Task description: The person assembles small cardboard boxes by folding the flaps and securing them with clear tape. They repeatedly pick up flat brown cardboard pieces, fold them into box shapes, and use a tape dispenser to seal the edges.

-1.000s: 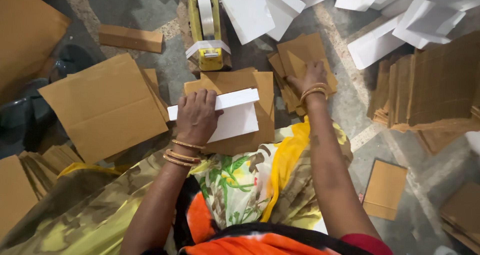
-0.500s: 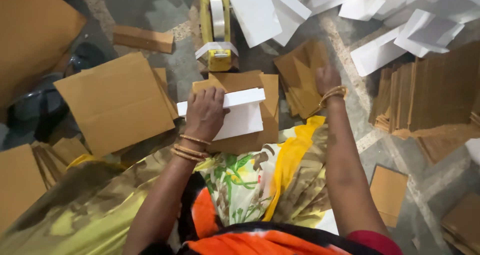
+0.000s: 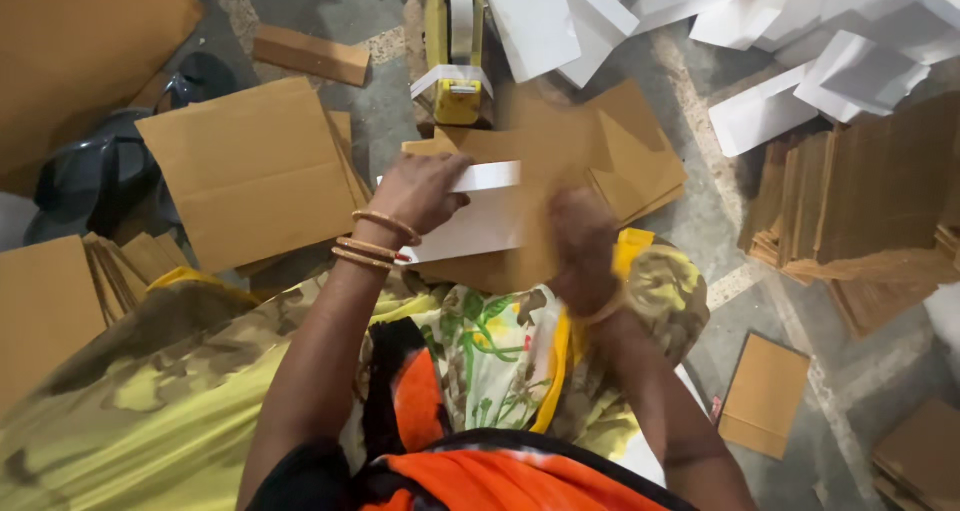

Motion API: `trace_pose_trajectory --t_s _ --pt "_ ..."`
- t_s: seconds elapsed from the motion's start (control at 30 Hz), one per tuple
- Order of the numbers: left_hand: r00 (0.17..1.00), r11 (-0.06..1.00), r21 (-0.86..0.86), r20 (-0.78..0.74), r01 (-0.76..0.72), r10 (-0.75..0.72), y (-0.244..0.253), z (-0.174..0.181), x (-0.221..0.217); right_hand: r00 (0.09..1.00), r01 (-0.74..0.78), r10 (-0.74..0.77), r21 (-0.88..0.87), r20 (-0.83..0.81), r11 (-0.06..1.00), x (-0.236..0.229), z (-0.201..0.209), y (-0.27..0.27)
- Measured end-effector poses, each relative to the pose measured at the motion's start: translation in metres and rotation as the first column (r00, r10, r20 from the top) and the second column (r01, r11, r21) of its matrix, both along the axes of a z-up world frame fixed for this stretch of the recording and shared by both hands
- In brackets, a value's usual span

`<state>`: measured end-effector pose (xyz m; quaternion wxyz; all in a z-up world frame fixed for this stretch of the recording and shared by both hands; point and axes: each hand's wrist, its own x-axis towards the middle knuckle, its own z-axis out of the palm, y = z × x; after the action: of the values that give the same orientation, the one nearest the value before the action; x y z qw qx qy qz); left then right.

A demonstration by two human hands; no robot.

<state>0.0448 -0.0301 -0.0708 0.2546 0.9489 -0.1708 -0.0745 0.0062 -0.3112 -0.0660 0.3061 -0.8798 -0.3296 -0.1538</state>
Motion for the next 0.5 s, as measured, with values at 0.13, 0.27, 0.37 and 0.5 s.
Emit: trace_pose_trajectory --t_s 0.13,0.27,0.37,0.5 --pt "0.999 0.997 -0.072 -0.045 -0.001 -0.002 0.011 -0.003 0.009 0.96 -0.152 0.192 -0.197 0.204 0.969 -0.038 0.005 0.046" --pt "0.986 0.991 -0.134 -0.168 -0.027 0.004 0.02 0.004 0.011 0.983 -0.131 0.173 -0.44 0.056 0.888 -0.033 -0.006 0.06" --pt "0.968 0.988 -0.149 -0.251 -0.045 0.006 0.016 0.014 0.015 0.979 -0.202 0.164 -0.636 -0.119 0.745 -0.014 -0.026 0.071" --pt "0.989 0.995 -0.097 -0.147 -0.015 0.001 0.008 0.016 0.01 0.967 -0.222 0.084 -0.636 -0.241 0.739 -0.002 -0.046 0.084"
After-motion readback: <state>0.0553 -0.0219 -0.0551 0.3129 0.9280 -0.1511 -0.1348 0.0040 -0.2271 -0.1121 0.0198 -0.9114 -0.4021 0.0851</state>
